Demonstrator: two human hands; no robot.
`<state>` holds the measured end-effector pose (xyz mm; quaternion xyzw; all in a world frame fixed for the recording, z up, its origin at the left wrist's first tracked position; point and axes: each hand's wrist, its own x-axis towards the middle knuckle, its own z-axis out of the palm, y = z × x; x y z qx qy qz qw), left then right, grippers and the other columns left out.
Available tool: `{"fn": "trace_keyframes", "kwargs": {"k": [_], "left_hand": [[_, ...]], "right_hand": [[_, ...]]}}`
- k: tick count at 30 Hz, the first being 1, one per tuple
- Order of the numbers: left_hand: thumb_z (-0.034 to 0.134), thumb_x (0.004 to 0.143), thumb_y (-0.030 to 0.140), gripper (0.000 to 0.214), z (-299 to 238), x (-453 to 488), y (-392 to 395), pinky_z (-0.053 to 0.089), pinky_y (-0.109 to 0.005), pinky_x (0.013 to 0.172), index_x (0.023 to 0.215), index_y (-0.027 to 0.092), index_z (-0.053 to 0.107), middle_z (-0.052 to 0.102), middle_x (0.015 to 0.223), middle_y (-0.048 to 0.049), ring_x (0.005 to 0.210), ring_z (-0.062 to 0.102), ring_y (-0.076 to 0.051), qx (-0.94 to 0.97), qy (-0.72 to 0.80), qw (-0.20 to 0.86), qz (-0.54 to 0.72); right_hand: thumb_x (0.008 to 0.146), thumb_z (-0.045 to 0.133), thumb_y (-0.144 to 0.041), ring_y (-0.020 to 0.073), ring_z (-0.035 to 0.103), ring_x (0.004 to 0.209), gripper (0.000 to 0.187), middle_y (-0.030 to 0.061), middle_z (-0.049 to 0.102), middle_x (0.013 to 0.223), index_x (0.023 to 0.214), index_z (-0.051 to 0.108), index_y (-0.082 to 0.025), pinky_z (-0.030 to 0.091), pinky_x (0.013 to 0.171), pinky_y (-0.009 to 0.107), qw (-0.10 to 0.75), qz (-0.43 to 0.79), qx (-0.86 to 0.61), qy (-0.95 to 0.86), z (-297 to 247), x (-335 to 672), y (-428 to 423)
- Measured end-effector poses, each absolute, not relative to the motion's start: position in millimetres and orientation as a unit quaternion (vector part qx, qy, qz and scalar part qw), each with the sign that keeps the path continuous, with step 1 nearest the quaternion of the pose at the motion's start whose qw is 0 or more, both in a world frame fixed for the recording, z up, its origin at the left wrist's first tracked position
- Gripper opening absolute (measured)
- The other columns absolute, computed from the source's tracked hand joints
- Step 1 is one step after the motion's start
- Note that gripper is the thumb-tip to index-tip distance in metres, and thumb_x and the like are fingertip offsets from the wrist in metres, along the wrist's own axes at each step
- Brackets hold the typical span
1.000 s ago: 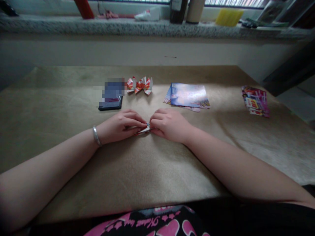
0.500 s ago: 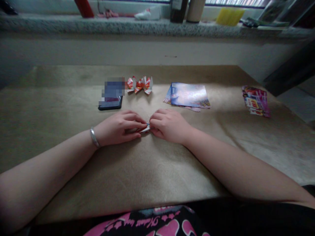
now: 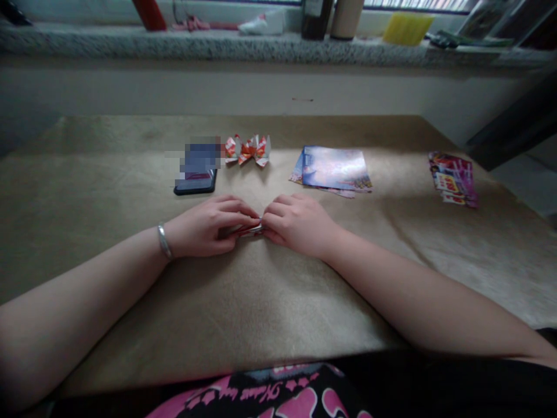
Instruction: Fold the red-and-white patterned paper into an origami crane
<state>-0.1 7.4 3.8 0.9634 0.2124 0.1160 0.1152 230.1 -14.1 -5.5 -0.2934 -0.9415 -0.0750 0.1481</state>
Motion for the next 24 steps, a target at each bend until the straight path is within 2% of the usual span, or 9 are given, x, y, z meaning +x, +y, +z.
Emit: {"fn": "trace_keyframes", "kwargs": {"k": [4,8,12,16,20,24], "left_hand": [[0.057,0.075,0.022,0.035,3,-1,8,0.041,-0.035,0.094,0.11,0.02,0.061,0.061,0.112,-0.0066,0.104,0.053,-0.021,0.957,0.226,0.137,0.116],[0.062,0.077,0.037,0.035,0,3,9,0.043,-0.033,0.089,0.107,0.02,0.062,0.062,0.107,-0.0072,0.1,0.055,-0.021,0.947,0.255,0.143,0.136],[0.057,0.08,0.031,0.022,-3,9,8,0.046,-0.028,0.079,0.094,0.016,0.065,0.065,0.097,-0.0059,0.088,0.059,-0.016,0.905,0.315,0.197,0.205],[0.056,0.081,0.029,0.019,-3,13,4,0.048,-0.024,0.073,0.09,0.016,0.067,0.069,0.088,-0.0034,0.079,0.062,-0.013,0.846,0.374,0.285,0.251],[0.058,0.076,0.021,0.014,-1,17,-2,0.048,-0.023,0.07,0.083,0.014,0.067,0.07,0.081,-0.0034,0.074,0.063,-0.013,0.808,0.406,0.32,0.282],[0.059,0.074,0.021,0.013,-1,21,-5,0.05,-0.024,0.067,0.082,0.012,0.066,0.069,0.079,-0.0043,0.073,0.063,-0.014,0.787,0.409,0.35,0.3]], "right_hand": [[0.088,0.045,-0.027,0.0186,0.059,0.082,0.021,0.0047,0.069,0.088,0.085,0.065,-0.019,0.037,0.068,0.031,0.154,-0.098,-0.321,-0.929,-7,227,-16],[0.082,0.051,-0.025,0.0169,0.059,0.073,0.016,0.0041,0.069,0.079,0.079,0.066,-0.018,0.037,0.064,0.029,0.205,-0.058,-0.37,-0.904,-7,225,-16],[0.077,0.056,-0.024,0.0136,0.056,0.065,0.012,0.0026,0.067,0.073,0.077,0.066,-0.018,0.037,0.06,0.025,0.249,0.041,-0.42,-0.872,-8,224,-13],[0.076,0.055,-0.024,0.0115,0.055,0.064,0.013,0.0013,0.064,0.072,0.079,0.066,-0.018,0.037,0.058,0.022,0.256,0.128,-0.442,-0.85,-7,222,-15],[0.077,0.056,-0.027,0.0109,0.053,0.064,0.014,0.0011,0.062,0.073,0.083,0.065,-0.018,0.036,0.058,0.022,0.245,0.166,-0.452,-0.842,-2,220,-18],[0.077,0.059,-0.035,0.0107,0.052,0.063,0.02,0.0012,0.061,0.075,0.087,0.064,-0.017,0.036,0.058,0.023,0.243,0.192,-0.455,-0.835,0,220,-20]]}}
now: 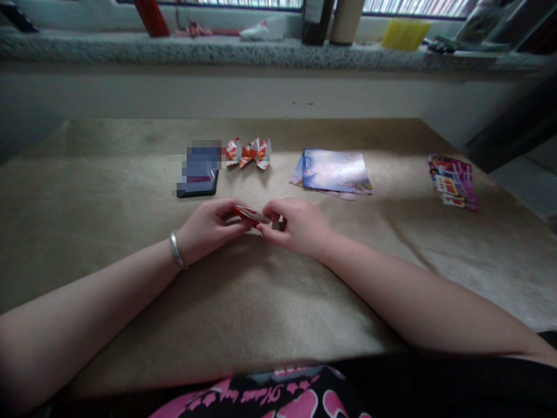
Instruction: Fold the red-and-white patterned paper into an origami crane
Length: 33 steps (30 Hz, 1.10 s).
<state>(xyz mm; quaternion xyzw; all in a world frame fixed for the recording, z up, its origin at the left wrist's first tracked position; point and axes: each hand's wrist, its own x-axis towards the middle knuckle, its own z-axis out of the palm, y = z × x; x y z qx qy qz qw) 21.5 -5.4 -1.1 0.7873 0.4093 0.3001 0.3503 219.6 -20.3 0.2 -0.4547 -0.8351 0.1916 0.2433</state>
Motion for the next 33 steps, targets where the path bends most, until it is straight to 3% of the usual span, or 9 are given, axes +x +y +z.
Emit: {"fn": "trace_keyframes", "kwargs": {"k": [11,23,33], "left_hand": [[0.056,0.081,0.027,0.016,5,22,-8,0.046,-0.02,0.064,0.078,0.015,0.066,0.064,0.073,-0.0018,0.068,0.058,-0.01,0.811,0.366,0.299,0.344],[0.06,0.074,0.025,0.013,-4,28,-5,0.045,-0.02,0.055,0.07,0.013,0.057,0.06,0.064,-0.0001,0.058,0.056,-0.009,0.714,0.387,0.454,0.366],[0.052,0.082,0.034,0.025,-4,26,-4,0.038,-0.021,0.053,0.067,0.015,0.052,0.054,0.062,0.0006,0.057,0.048,-0.009,0.755,0.378,0.379,0.378]], "right_hand": [[0.08,0.059,-0.024,0.0093,0.048,0.06,0.012,-0.0009,0.055,0.065,0.078,0.066,-0.015,0.034,0.055,0.022,0.271,0.301,-0.437,-0.803,-4,213,-18],[0.083,0.057,-0.025,0.0114,0.051,0.066,0.016,0.0022,0.059,0.073,0.085,0.069,-0.015,0.037,0.062,0.024,0.23,0.282,-0.428,-0.827,-3,211,-16],[0.084,0.054,-0.025,0.0126,0.05,0.068,0.017,0.002,0.056,0.072,0.082,0.067,-0.015,0.036,0.063,0.025,0.223,0.285,-0.414,-0.835,-3,211,-16]]}}
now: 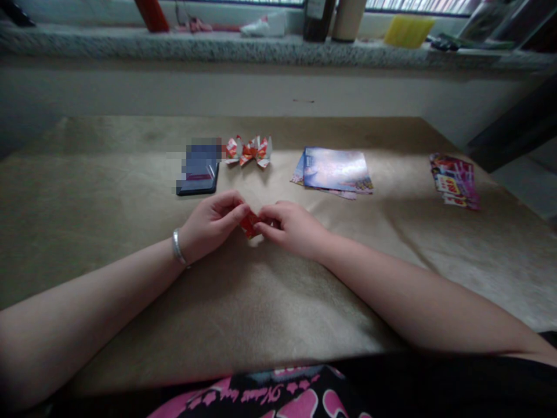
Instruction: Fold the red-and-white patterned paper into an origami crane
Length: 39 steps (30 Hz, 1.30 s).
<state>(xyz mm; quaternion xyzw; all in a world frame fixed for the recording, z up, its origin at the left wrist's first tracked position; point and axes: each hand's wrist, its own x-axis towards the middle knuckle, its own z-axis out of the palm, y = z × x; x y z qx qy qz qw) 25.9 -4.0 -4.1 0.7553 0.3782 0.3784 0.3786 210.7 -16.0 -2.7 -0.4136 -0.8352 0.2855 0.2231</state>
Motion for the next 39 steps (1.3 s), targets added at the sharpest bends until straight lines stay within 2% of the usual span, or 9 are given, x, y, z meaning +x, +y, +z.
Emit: {"fn": "trace_keyframes", "kwargs": {"k": [5,12,15,21,25,33,39], "left_hand": [[0.047,0.085,0.032,0.028,-1.6,26.2,-6.0,0.035,-0.021,0.051,0.062,0.017,0.046,0.046,0.058,0.0028,0.053,0.042,-0.008,0.775,0.367,0.325,0.4],[0.036,0.09,0.051,0.046,-5.8,22.6,-0.5,0.041,-0.024,0.057,0.064,0.017,0.051,0.054,0.06,-0.0008,0.056,0.049,-0.011,0.755,0.376,0.383,0.376],[0.036,0.089,0.053,0.048,-5.2,21.3,1.2,0.043,-0.024,0.061,0.068,0.015,0.056,0.058,0.064,-0.0018,0.061,0.052,-0.012,0.761,0.367,0.402,0.352],[0.059,0.079,0.044,0.033,-2.6,24.2,-1.2,0.044,-0.024,0.064,0.087,0.012,0.062,0.065,0.079,-0.0051,0.069,0.056,-0.014,0.787,0.397,0.381,0.279],[0.059,0.079,0.039,0.031,-5.7,24.9,-0.1,0.046,-0.026,0.067,0.094,0.012,0.064,0.066,0.084,-0.006,0.073,0.058,-0.015,0.788,0.398,0.383,0.271],[0.058,0.079,0.027,0.017,-5.5,23.1,-0.2,0.046,-0.025,0.07,0.087,0.015,0.068,0.066,0.08,-0.0039,0.075,0.06,-0.015,0.826,0.377,0.324,0.266],[0.053,0.081,0.023,0.016,-8.1,23.0,-2.0,0.048,-0.027,0.071,0.087,0.015,0.065,0.066,0.083,-0.0053,0.077,0.06,-0.015,0.824,0.355,0.335,0.287]], "right_hand": [[0.085,0.052,-0.026,0.0118,0.05,0.067,0.017,0.0015,0.058,0.074,0.081,0.064,-0.016,0.036,0.063,0.024,0.229,0.324,-0.402,-0.825,-1.7,209.9,-16.4],[0.083,0.053,-0.022,0.012,0.049,0.068,0.013,0.0011,0.056,0.071,0.077,0.062,-0.016,0.035,0.063,0.024,0.229,0.306,-0.406,-0.83,-2.1,210.3,-16.7],[0.084,0.052,-0.023,0.0128,0.05,0.069,0.014,0.0016,0.057,0.071,0.076,0.061,-0.016,0.035,0.065,0.025,0.233,0.3,-0.417,-0.826,-3.3,211.0,-16.0],[0.084,0.051,-0.026,0.0132,0.05,0.068,0.017,0.0017,0.057,0.069,0.073,0.059,-0.016,0.035,0.063,0.025,0.266,0.292,-0.449,-0.801,-4.9,212.8,-14.5],[0.084,0.051,-0.026,0.0123,0.05,0.066,0.018,0.0011,0.057,0.067,0.07,0.057,-0.016,0.035,0.062,0.025,0.287,0.291,-0.454,-0.792,-5.7,213.0,-13.9],[0.082,0.052,-0.024,0.0127,0.05,0.065,0.016,0.0017,0.055,0.067,0.067,0.05,-0.017,0.036,0.06,0.025,0.305,0.283,-0.448,-0.791,-7.2,211.5,-14.8],[0.084,0.05,-0.027,0.0132,0.049,0.066,0.016,0.0015,0.053,0.069,0.073,0.055,-0.016,0.036,0.062,0.026,0.267,0.279,-0.417,-0.823,-5.6,213.7,-12.1]]}}
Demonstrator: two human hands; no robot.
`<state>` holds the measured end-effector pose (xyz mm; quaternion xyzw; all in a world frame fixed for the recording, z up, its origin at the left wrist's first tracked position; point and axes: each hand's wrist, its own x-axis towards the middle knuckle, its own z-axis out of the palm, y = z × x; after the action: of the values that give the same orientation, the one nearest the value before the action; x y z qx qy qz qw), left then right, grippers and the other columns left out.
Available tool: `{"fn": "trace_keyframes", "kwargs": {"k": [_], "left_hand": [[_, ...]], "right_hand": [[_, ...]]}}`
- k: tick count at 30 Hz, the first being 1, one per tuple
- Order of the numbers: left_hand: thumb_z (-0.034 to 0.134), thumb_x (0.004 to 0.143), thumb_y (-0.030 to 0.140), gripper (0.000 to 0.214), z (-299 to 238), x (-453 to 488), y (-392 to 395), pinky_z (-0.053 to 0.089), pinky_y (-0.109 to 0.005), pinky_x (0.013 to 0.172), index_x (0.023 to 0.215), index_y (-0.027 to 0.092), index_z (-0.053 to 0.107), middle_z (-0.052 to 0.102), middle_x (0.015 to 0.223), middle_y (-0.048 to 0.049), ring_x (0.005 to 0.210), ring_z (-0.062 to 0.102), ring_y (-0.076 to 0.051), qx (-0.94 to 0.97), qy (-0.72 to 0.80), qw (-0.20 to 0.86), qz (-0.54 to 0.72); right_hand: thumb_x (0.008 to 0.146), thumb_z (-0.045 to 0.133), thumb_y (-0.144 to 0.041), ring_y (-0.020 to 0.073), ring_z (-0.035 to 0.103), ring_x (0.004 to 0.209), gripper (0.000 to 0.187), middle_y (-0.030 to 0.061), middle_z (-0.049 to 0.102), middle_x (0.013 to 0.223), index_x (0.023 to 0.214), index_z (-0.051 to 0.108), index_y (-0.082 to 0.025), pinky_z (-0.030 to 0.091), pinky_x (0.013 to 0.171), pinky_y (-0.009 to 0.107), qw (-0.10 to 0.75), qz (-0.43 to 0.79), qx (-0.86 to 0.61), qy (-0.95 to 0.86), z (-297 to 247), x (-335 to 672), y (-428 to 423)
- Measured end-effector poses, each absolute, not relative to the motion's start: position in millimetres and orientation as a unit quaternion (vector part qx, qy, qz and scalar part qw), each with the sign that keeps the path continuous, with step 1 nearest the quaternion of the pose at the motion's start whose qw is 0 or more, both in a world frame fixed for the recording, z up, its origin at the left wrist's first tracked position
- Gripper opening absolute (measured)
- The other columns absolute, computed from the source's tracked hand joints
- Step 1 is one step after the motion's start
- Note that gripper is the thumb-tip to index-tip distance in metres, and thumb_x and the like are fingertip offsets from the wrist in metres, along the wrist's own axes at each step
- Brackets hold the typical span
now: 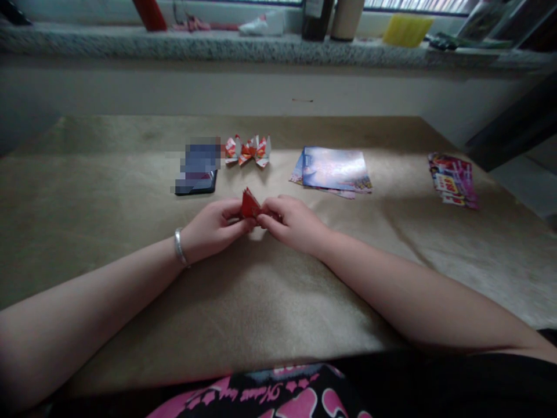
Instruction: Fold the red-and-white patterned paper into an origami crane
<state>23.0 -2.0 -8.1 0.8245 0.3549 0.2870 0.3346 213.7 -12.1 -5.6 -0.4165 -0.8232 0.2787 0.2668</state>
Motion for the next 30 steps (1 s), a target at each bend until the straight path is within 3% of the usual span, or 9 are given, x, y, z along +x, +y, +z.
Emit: {"fn": "trace_keyframes", "kwargs": {"k": [9,15,24,30], "left_hand": [[0.05,0.081,0.019,0.016,-5.8,23.6,-2.8,0.046,-0.025,0.067,0.087,0.013,0.063,0.066,0.082,-0.0053,0.071,0.059,-0.014,0.848,0.356,0.285,0.269],[0.049,0.086,0.026,0.019,-1.7,21.8,-1.7,0.045,-0.028,0.075,0.089,0.016,0.064,0.066,0.084,-0.004,0.079,0.058,-0.015,0.865,0.353,0.236,0.266],[0.057,0.081,0.03,0.017,-0.7,21.5,-4.3,0.048,-0.022,0.066,0.076,0.014,0.061,0.061,0.076,-0.003,0.071,0.058,-0.012,0.786,0.354,0.367,0.35],[0.058,0.08,0.031,0.019,0.1,21.6,-4.9,0.046,-0.022,0.061,0.073,0.014,0.058,0.06,0.073,-0.0029,0.068,0.055,-0.012,0.783,0.376,0.339,0.361]], "right_hand": [[0.081,0.054,-0.023,0.0131,0.046,0.066,0.011,0.0013,0.051,0.069,0.072,0.053,-0.017,0.033,0.061,0.024,0.244,0.241,-0.426,-0.837,-8.6,211.5,-10.7],[0.082,0.053,-0.024,0.0132,0.047,0.067,0.012,0.0017,0.052,0.07,0.073,0.054,-0.017,0.033,0.062,0.024,0.236,0.215,-0.432,-0.844,-8.0,214.2,-11.5],[0.083,0.052,-0.029,0.016,0.049,0.067,0.018,0.0038,0.057,0.065,0.069,0.054,-0.017,0.033,0.064,0.028,0.196,0.091,-0.38,-0.899,-9.4,214.6,-14.6],[0.082,0.052,-0.028,0.0158,0.047,0.067,0.014,0.0035,0.058,0.067,0.072,0.053,-0.018,0.033,0.064,0.028,0.193,0.095,-0.381,-0.899,-7.8,212.1,-16.4]]}}
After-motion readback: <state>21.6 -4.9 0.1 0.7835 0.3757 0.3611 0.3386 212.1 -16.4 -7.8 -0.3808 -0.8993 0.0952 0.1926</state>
